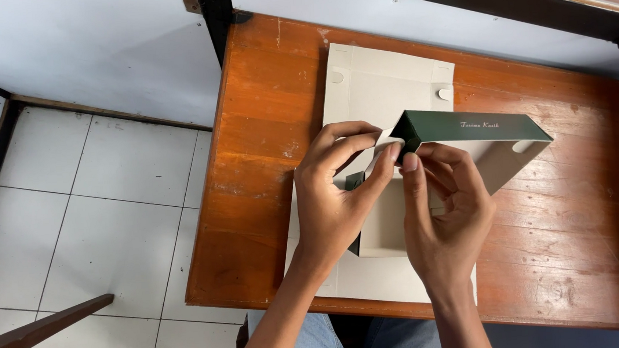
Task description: Assembling small green cardboard boxes by folding flaps and tucking them into pre-cut slots on a wooden table.
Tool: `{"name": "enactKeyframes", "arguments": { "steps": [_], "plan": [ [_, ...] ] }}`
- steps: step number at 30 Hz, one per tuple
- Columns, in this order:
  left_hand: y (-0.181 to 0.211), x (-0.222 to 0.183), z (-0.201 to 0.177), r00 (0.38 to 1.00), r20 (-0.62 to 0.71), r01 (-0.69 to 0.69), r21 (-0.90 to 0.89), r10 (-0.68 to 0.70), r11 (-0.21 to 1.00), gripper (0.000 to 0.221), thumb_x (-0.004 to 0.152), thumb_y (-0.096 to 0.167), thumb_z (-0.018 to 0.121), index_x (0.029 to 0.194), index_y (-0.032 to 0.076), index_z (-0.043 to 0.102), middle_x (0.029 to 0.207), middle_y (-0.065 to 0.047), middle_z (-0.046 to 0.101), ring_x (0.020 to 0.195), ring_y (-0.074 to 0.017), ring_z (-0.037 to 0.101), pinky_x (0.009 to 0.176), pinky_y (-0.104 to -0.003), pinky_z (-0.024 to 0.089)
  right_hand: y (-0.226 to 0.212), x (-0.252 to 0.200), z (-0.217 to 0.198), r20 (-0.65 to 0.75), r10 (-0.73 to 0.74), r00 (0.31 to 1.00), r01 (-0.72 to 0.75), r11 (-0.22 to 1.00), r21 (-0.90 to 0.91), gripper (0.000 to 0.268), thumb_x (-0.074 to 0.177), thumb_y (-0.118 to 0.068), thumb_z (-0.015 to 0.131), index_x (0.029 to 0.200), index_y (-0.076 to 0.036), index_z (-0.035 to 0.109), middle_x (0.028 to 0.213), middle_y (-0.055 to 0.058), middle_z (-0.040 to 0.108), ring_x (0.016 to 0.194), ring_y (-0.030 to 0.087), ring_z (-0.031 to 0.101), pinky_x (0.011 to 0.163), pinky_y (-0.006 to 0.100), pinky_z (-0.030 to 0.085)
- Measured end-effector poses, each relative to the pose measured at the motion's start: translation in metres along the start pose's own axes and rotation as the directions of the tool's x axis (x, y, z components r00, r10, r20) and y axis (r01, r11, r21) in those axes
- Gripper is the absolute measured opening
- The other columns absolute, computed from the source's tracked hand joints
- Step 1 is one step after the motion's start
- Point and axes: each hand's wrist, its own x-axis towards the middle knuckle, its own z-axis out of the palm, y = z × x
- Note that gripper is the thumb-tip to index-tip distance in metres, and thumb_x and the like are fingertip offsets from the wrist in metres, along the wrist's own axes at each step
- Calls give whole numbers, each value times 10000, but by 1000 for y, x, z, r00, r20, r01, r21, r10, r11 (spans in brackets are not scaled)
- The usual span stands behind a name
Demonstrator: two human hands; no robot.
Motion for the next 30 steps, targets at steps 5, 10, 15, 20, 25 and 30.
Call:
{"name": "enactKeyframes", "arguments": {
  "steps": [5, 10, 15, 20, 25, 30],
  "plan": [
    [-1, -1, -1, 999, 25, 24, -16, -24, 1000, 173, 919, 179, 771, 1052, 70, 753, 1015, -81, 732, 994, -229, 744, 883, -397, 642, -2, 0, -2, 18, -63, 998, 64, 994, -87, 111, 1072, 5, 596, 1139, 28, 681, 989, 137, 741, 1003, 307, 763, 861, 461, 619],
    [-2, -3, 1, 999, -2, 34, -22, -34, 999, 390, 832, 257, 852, 1137, 57, 714, 1063, -122, 723, 1018, -280, 739, 897, -430, 633, 6, 0, -7, 77, -185, 980, 199, 943, -266, 149, 1007, 43, 696, 1141, -3, 742, 1003, 129, 771, 957, 349, 765, 816, 427, 611],
    [-1, -1, 4, 1000, -4, 20, 71, -20, 997, 266, 909, 203, 799, 1122, 59, 728, 1058, -116, 735, 1017, -307, 748, 866, -431, 649, 18, -2, -28, 62, -310, 949, 306, 849, -430, 161, 965, -19, 782, 1078, -126, 823, 844, -42, 751, 724, 137, 713, 767, 288, 530],
    [6, -2, 1, 984, 76, 143, 178, -158, 974, 263, 956, 322, 679, 1142, 137, 695, 1176, 20, 689, 1125, -130, 682, 850, -316, 604, 24, 39, -50, 176, -539, 824, 542, 658, -522, 174, 1072, -107, 782, 1223, -26, 748, 1071, 162, 653, 894, 270, 569, 851, 406, 417],
    [6, 0, 0, 970, 121, 197, 128, -212, 972, 282, 988, 324, 632, 1164, 107, 667, 1201, -14, 650, 1142, -144, 650, 907, -331, 603, 31, 61, -57, 262, -513, 817, 552, 568, -610, 253, 1036, -264, 862, 1276, -236, 788, 1229, 82, 682, 1042, 269, 544, 897, 409, 322],
    [1, 0, 2, 988, 117, 88, 136, -104, 987, 173, 1009, 177, 639, 1112, 52, 699, 1193, -88, 670, 1159, -198, 677, 907, -289, 651, 29, 71, -54, 299, -622, 724, 663, 505, -553, 179, 1027, -157, 876, 1130, -281, 799, 1198, -28, 739, 1027, 241, 640, 944, 402, 345]
  ]
}}
